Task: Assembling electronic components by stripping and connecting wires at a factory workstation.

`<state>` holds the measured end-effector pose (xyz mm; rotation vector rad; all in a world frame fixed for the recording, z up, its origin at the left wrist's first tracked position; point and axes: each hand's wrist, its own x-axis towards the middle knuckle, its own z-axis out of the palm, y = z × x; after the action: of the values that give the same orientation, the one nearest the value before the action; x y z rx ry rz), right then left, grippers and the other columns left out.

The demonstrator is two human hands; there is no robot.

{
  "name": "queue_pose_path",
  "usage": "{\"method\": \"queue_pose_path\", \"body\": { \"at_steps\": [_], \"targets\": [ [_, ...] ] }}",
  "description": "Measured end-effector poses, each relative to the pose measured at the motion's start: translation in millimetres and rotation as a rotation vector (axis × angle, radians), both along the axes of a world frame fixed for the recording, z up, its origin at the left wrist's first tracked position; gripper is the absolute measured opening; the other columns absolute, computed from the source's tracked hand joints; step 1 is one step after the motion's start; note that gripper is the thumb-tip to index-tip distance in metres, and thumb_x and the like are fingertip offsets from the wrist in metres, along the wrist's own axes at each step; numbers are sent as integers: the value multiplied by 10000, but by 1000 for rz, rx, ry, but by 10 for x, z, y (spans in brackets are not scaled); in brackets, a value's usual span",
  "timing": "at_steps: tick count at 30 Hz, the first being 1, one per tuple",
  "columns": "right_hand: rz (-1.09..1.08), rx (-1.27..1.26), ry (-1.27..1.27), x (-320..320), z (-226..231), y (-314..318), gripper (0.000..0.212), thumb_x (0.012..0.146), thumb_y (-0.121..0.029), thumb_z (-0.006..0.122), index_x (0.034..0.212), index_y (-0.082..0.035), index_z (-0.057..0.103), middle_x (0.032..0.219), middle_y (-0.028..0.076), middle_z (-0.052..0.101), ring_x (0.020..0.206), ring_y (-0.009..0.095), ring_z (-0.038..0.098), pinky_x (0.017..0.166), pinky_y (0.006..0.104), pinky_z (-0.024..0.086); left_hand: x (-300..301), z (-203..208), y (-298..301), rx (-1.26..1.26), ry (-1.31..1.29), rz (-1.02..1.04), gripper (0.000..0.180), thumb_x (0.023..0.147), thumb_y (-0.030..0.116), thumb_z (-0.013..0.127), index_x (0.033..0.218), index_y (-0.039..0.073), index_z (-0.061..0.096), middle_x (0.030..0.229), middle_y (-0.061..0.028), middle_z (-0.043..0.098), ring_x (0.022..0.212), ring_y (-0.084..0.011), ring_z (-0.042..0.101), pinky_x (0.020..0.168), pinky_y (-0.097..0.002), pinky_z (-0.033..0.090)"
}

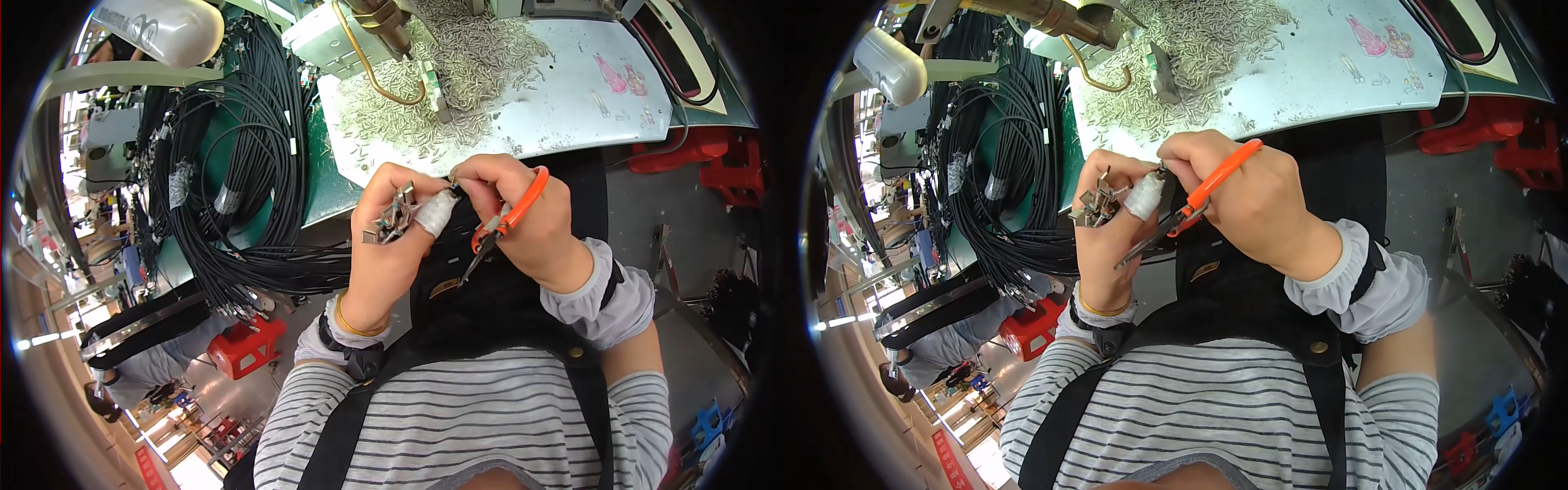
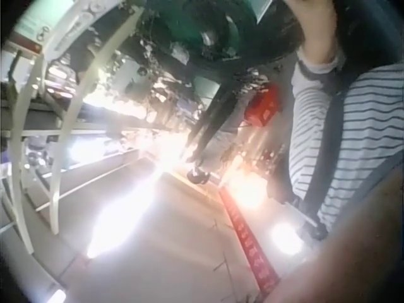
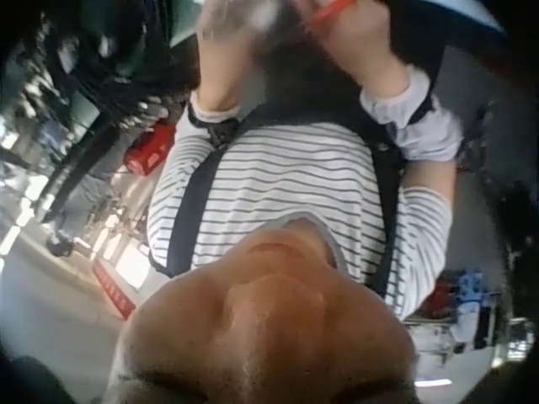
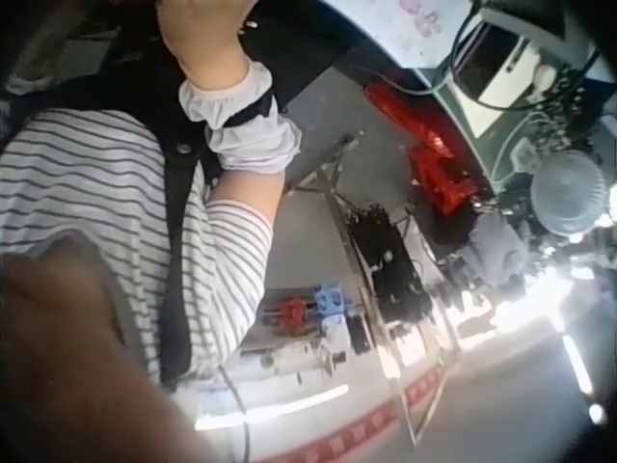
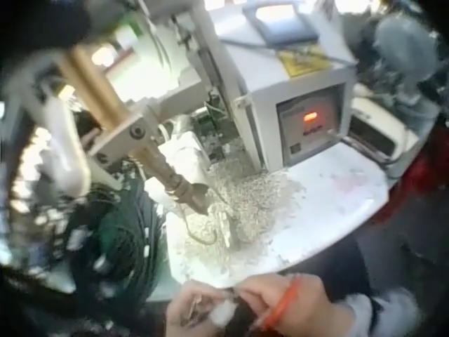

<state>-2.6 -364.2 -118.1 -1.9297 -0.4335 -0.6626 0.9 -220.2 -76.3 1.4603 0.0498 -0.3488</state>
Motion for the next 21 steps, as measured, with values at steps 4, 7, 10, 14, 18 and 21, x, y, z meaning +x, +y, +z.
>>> {"method": "queue_pose_path", "body": {
  "at_steps": [4,7,10,14,18,21],
  "targets": [
    [30,-3,34,-2,2,1,179,704,69,603,847,-6,525,756,96,587,568,154,560,484,229,434,13,22,-2,-36,131,72,137,753,-10,601,878,16,552,654,33,513,482,4,376,407,-142,263],
    [62,49,108,-29,30,13,172,710,71,596,843,-6,519,774,101,586,596,161,569,500,236,442,9,2,19,-44,162,67,106,752,-3,607,847,10,563,657,38,515,490,7,375,413,-141,263],
    [100,155,227,-61,38,22,168,714,74,589,845,-6,520,785,103,586,624,176,580,523,249,453,-1,-13,-7,-71,164,97,91,745,-6,614,825,3,572,672,41,528,519,10,389,439,-137,283],
    [35,25,118,-97,23,17,141,749,66,557,866,-1,517,799,99,590,632,151,573,527,239,450,-44,-55,-26,48,-40,107,125,733,-18,623,842,2,564,687,39,537,556,7,420,468,-138,309],
    [109,-124,256,-154,94,-33,97,801,11,531,896,6,510,852,106,598,668,126,576,540,212,451,-21,-146,5,164,-245,24,154,727,-35,622,863,-9,553,737,16,558,623,-10,462,531,-146,362],
    [2,60,315,-133,65,36,81,833,-54,525,881,7,504,894,103,606,684,103,574,532,187,444,-30,-154,-66,170,-377,61,161,728,-40,618,869,-15,546,760,3,561,653,-21,476,566,-155,385]
  ]
}}
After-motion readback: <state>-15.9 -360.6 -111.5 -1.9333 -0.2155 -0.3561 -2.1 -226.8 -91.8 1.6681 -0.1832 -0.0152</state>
